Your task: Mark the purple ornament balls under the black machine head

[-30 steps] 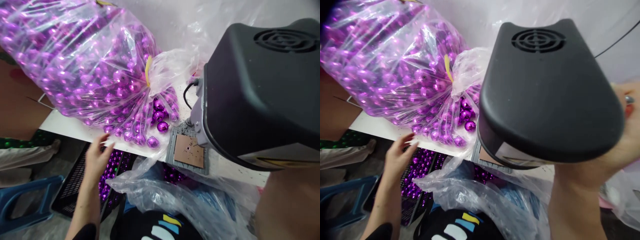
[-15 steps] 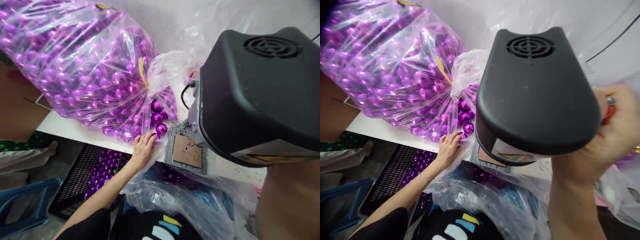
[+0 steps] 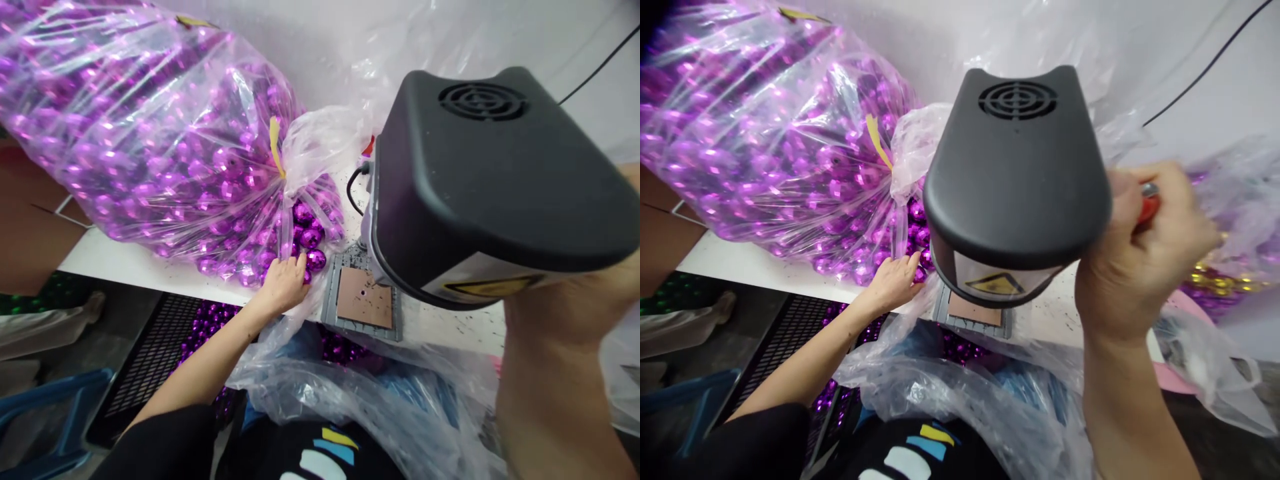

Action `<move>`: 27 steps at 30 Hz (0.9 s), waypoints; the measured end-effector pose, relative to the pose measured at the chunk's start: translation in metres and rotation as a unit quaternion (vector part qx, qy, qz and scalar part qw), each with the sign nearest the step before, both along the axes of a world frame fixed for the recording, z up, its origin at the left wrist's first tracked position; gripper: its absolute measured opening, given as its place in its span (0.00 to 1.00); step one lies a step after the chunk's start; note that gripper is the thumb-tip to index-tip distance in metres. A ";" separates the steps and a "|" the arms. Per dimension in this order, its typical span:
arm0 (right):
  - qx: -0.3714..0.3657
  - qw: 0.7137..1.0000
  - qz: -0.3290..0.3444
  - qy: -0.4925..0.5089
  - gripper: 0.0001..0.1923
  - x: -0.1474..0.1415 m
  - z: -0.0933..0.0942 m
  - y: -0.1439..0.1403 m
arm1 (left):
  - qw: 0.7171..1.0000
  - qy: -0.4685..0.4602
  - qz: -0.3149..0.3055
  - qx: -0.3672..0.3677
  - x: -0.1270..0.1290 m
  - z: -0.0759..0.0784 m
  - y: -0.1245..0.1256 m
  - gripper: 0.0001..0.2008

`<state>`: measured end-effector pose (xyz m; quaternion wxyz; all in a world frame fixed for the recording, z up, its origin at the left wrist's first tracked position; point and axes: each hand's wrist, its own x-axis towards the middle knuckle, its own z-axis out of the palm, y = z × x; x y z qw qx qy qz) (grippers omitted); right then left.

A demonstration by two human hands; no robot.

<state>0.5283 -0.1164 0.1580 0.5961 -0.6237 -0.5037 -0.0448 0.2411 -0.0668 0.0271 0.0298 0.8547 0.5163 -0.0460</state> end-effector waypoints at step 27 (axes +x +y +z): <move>0.039 0.998 0.037 0.030 0.24 -0.013 0.009 0.000 | 0.651 -0.649 0.190 -0.345 0.056 -0.024 -0.049 0.28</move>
